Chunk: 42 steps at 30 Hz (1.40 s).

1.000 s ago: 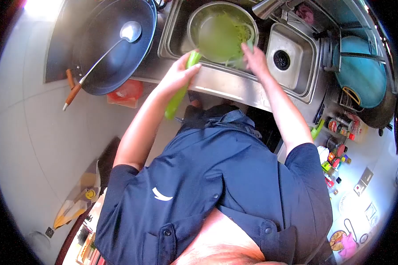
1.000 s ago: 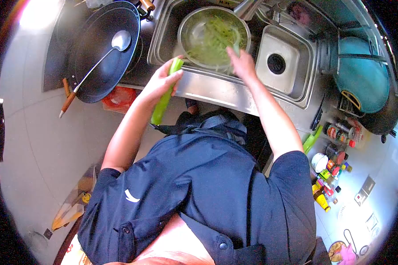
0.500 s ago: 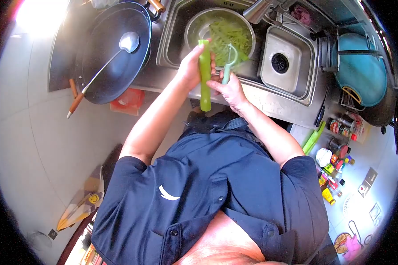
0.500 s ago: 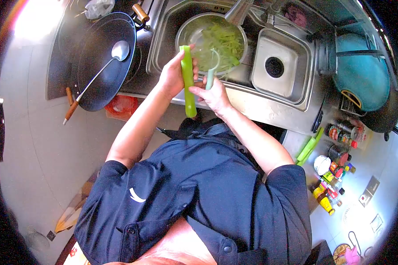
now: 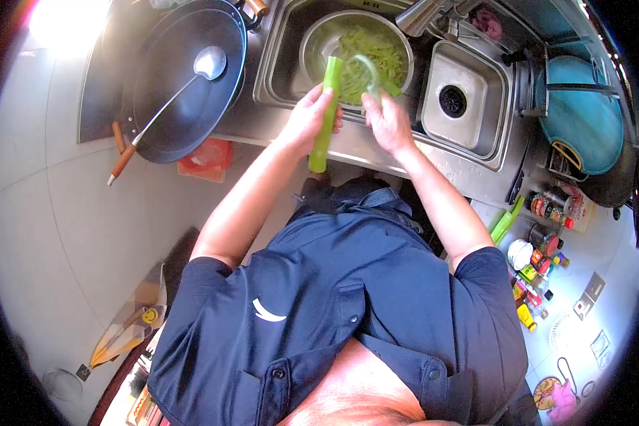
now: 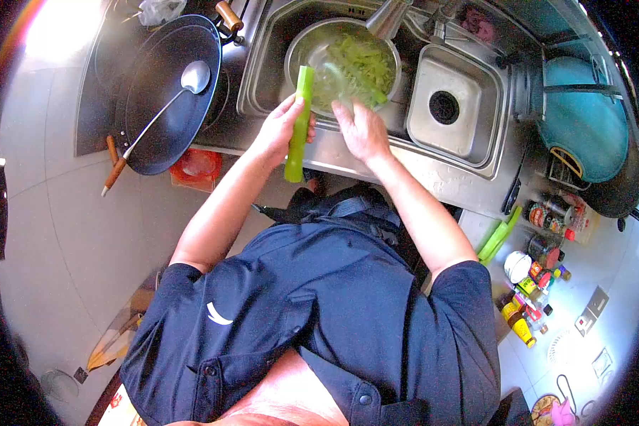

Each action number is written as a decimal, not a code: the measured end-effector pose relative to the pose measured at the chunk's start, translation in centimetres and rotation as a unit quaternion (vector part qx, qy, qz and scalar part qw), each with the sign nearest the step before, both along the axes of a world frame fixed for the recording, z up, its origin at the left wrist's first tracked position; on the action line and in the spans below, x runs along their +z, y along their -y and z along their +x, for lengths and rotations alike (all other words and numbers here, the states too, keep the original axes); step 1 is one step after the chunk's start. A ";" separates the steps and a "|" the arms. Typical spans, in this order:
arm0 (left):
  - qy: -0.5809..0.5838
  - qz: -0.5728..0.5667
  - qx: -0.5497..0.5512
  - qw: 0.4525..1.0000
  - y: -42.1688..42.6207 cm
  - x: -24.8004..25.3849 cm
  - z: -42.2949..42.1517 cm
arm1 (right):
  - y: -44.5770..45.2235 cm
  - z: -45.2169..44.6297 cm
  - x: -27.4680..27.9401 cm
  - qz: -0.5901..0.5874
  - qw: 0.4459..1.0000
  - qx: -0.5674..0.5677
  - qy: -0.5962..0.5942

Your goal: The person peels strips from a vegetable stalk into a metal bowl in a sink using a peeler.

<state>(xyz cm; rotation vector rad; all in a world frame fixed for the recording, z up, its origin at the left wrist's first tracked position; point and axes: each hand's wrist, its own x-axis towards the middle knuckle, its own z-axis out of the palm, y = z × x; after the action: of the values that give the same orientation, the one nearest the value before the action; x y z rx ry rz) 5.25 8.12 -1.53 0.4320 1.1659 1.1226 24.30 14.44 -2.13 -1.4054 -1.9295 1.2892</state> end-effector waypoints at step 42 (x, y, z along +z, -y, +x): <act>-0.087 -0.093 -0.100 0.987 1.6 0.9 -2.7 | -6.1 0.7 -3.4 0.045 0.980 0.047 0.189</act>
<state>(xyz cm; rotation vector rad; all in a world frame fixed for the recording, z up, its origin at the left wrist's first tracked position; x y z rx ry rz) 2.53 6.54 -0.65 0.4968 1.3351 0.8055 25.02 20.54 -5.53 -1.6212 -2.2928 1.0133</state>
